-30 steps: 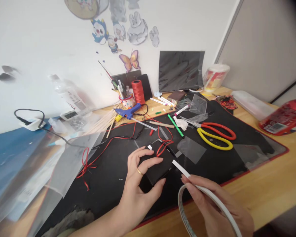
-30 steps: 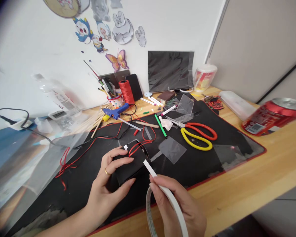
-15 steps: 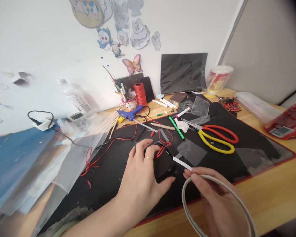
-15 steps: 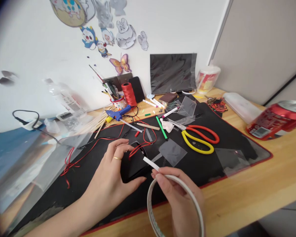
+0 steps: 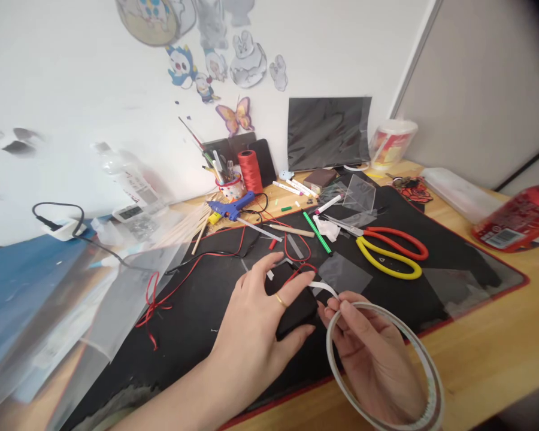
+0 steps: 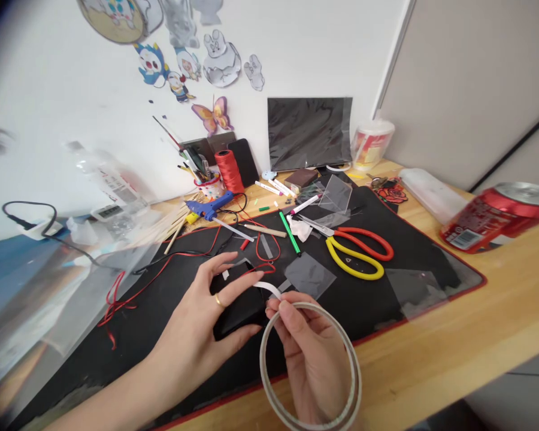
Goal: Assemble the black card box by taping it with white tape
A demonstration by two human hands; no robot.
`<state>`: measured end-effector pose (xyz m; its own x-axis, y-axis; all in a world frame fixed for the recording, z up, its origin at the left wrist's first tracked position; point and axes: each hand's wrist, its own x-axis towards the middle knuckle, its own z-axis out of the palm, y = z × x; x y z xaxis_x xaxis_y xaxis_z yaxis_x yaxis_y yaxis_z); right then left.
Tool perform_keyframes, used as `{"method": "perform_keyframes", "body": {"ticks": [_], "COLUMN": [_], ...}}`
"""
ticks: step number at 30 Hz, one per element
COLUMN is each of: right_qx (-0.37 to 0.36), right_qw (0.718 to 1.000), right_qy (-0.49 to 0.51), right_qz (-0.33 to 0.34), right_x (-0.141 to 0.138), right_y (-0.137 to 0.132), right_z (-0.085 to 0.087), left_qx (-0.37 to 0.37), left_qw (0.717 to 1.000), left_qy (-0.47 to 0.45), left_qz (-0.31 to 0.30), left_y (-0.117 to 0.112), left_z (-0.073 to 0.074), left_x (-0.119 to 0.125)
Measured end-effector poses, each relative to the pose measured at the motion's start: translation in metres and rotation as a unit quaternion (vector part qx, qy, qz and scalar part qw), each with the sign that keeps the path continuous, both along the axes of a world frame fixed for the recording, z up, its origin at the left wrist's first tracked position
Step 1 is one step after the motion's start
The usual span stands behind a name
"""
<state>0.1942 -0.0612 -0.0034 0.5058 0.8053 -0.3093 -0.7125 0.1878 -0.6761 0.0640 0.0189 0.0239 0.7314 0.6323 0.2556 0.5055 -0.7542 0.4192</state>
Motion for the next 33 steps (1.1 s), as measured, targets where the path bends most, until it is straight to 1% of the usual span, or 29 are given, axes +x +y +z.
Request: {"method": "perform_keyframes", "body": {"ticks": [5, 10, 14, 17, 19, 21, 23, 25, 27, 30, 33], "right_qx": [0.013, 0.005, -0.002, -0.028, -0.055, -0.062, -0.060, -0.066, -0.082, -0.085, -0.058], "right_qw": [1.000, 1.000, 0.997, 0.987, 0.972, 0.946, 0.910, 0.868, 0.835, 0.809, 0.798], "right_qy": [0.007, -0.028, -0.077, -0.154, -0.222, -0.305, -0.393, -0.473, -0.523, -0.557, -0.583], "right_qz": [0.005, -0.014, -0.018, -0.035, -0.059, -0.090, -0.120, -0.136, -0.150, -0.165, -0.141], "right_x": [0.002, 0.002, 0.003, 0.006, 0.009, 0.010, 0.009, 0.006, 0.002, -0.003, -0.007], "right_y": [-0.001, -0.003, -0.008, -0.014, -0.017, -0.020, -0.023, -0.025, -0.028, -0.031, -0.034], "right_z": [-0.001, -0.001, -0.005, -0.008, -0.007, -0.006, -0.004, -0.003, -0.003, -0.006, -0.009], "left_qx": [0.022, 0.035, 0.049, 0.054, 0.057, 0.060, 0.064, 0.068, 0.074, 0.084, 0.088], "left_qw": [0.999, 0.997, 0.995, 0.994, 0.993, 0.991, 0.988, 0.985, 0.983, 0.979, 0.977], "left_qy": [0.029, 0.062, 0.081, 0.092, 0.102, 0.117, 0.136, 0.156, 0.170, 0.185, 0.196], "left_qz": [-0.018, -0.019, -0.020, -0.021, -0.019, -0.018, -0.019, -0.019, -0.016, -0.008, -0.005], "left_y": [0.002, -0.001, -0.001, -0.001, -0.001, -0.001, -0.002, -0.002, -0.003, -0.004, -0.004], "left_z": [0.003, 0.007, 0.008, 0.007, 0.007, 0.009, 0.010, 0.012, 0.013, 0.013, 0.013], "left_x": [0.000, 0.002, 0.003, 0.004, 0.004, 0.004, 0.003, 0.003, 0.003, 0.004, 0.005]}}
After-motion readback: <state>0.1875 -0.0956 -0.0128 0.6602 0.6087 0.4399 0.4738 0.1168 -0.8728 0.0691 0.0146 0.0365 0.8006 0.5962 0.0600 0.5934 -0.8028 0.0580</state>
